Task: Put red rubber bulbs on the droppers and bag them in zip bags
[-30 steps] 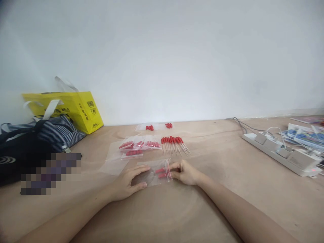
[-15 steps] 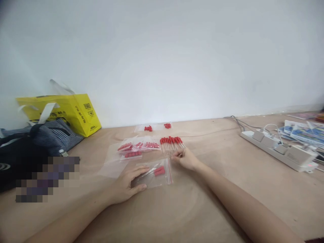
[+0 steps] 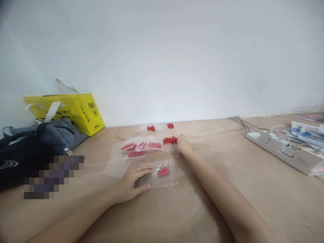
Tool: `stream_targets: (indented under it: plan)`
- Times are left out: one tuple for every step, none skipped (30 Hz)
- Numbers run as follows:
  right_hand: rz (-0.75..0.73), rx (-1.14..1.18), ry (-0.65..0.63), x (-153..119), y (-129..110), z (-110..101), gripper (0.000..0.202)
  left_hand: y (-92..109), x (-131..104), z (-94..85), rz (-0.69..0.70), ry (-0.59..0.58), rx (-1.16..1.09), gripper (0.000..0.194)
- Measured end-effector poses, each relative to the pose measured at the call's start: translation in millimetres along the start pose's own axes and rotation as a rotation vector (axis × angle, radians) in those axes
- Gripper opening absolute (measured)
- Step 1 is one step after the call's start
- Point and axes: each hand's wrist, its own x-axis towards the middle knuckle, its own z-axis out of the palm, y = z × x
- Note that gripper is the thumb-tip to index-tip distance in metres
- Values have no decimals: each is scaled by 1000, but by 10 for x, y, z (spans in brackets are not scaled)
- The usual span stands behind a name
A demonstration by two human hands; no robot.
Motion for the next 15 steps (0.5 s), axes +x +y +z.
stream_targets:
  plan:
    - [-16,18,-5,-8,-9,-22,36,5,0,-1,-2,2,-4,45]
    - [-38,41,-9,-23,-17,-56,41,9,-1,-1,-5,1,-5,45]
    - [-63,68,-12,-47,-21,-102,46,13,-2,-2,-8,-1,-4,46]
    - [-91,96,-15,-82,-21,-155,51,15,-4,-1,-9,-4,0,46]
    - [-120,124,-18,-130,-13,-212,55,16,-5,-1,-10,-6,4,46]
    - [-146,159,-22,-189,5,-267,57,15,-5,0,-8,-5,6,45]
    - [-165,191,-27,-259,31,-314,58,15,-5,0,-5,-2,7,45]
    - [-187,243,-37,-337,66,-348,57,14,-5,1,-1,3,5,45]
    - [-197,398,-61,-419,108,-367,55,13,-4,2,1,9,4,45]
    - [-179,538,-77,-502,151,-369,54,13,-3,3,3,14,4,46]
    - [-160,647,-80,-583,193,-355,53,12,-3,4,5,19,6,46]
    - [-139,729,-73,-659,229,-328,53,12,-3,6,4,25,11,47]
    - [-112,794,-49,-727,256,-292,53,11,-4,9,0,30,18,47]
    - [-90,852,-24,-789,272,-252,53,10,-6,12,-7,35,25,48]
    - [-78,896,-20,-843,275,-213,53,8,-8,15,-16,39,32,49]
